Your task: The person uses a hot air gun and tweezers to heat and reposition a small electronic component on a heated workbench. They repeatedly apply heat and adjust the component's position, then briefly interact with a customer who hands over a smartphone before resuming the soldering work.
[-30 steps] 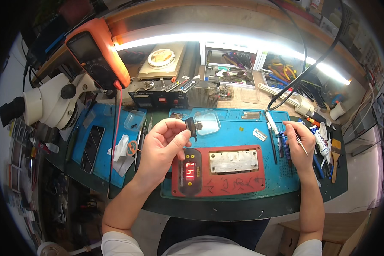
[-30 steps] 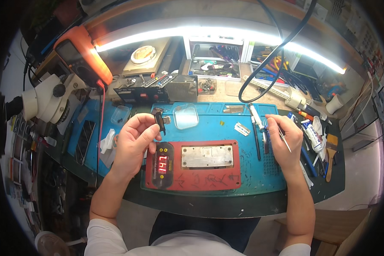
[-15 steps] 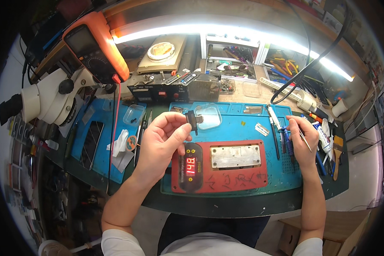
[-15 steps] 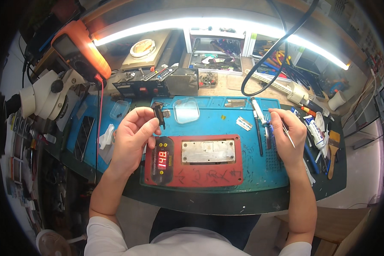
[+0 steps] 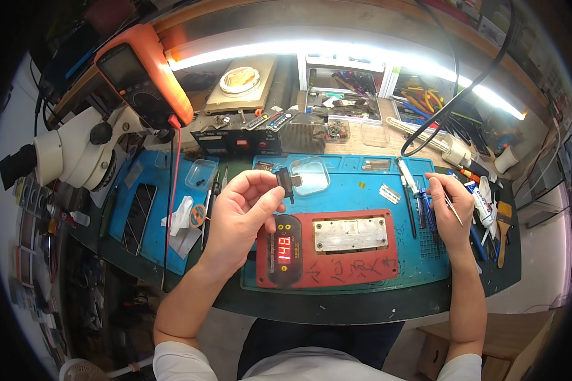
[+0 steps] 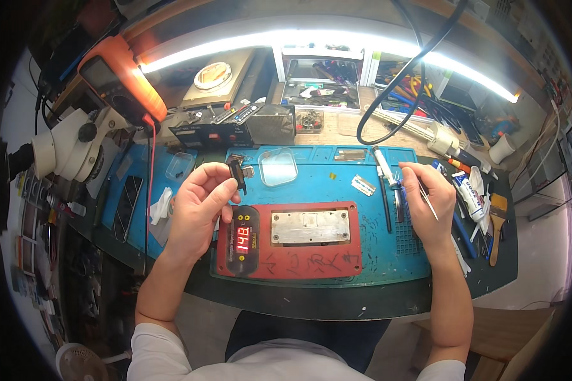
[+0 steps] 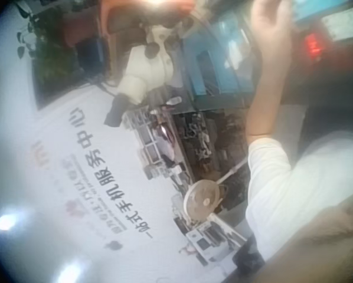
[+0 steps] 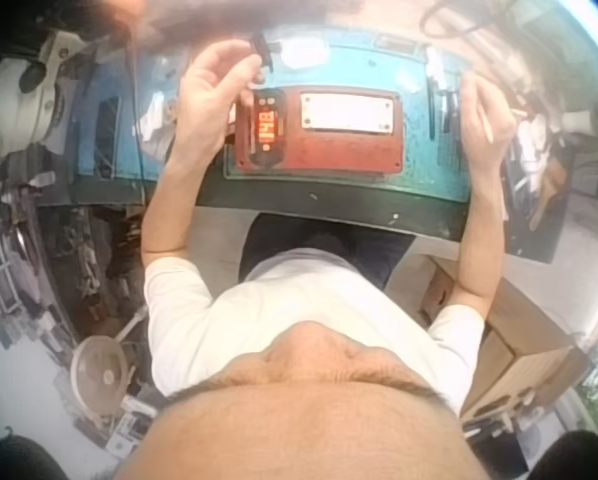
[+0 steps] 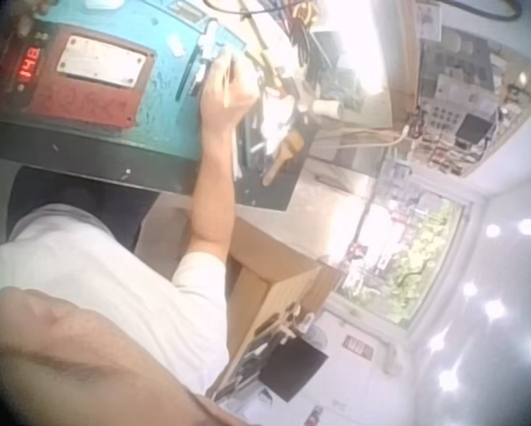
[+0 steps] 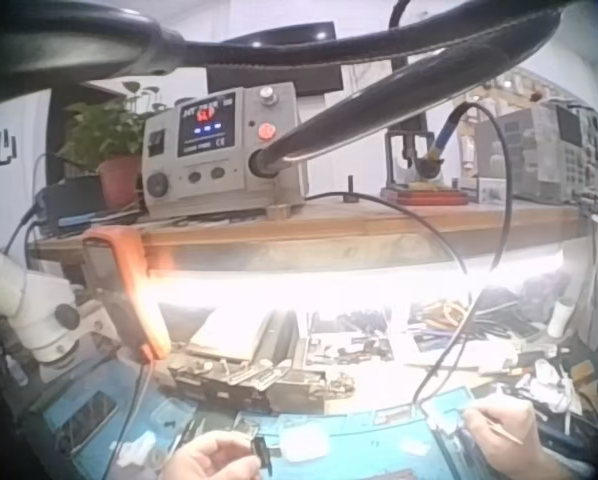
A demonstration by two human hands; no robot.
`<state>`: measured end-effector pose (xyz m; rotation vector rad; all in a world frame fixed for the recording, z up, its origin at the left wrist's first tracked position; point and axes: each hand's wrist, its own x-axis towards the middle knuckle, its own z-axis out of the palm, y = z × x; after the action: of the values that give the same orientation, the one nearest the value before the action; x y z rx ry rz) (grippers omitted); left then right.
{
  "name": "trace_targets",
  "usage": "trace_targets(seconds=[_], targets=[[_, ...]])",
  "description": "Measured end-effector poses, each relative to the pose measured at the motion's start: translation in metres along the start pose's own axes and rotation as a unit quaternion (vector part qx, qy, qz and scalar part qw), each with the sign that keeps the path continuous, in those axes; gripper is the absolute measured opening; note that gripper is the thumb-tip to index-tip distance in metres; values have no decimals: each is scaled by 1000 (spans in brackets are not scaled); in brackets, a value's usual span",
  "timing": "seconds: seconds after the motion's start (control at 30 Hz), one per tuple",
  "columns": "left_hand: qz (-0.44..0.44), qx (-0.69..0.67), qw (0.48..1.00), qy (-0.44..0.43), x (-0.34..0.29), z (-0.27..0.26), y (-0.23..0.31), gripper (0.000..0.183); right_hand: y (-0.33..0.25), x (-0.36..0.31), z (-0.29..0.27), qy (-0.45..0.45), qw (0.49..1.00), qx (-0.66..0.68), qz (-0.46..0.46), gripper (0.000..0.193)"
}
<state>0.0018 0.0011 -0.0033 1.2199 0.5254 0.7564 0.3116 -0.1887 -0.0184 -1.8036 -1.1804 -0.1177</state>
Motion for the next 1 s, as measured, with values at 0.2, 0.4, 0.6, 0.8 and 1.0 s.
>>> trace_targets(seconds=[0.2, 0.4, 0.6, 0.8, 1.0], targets=[[0, 4, 1000, 7, -1, 3, 1, 18, 2, -1, 1, 3, 1000, 0, -1, 16], [0, 6, 1000, 8, 0, 2, -1, 18, 1, -1, 1, -1, 1000, -5, 1, 16], [-1, 4, 1000, 8, 0, 2, 0, 19, -1, 0, 0, -6, 1000, -10, 3, 17], [-2, 5, 1000, 14, 0, 3, 0, 19, 0, -1, 1, -8, 1000, -7, 1, 16], [-66, -69, 995, 4, 4, -9, 5, 21, 0, -1, 2, -9, 1000, -9, 4, 16]])
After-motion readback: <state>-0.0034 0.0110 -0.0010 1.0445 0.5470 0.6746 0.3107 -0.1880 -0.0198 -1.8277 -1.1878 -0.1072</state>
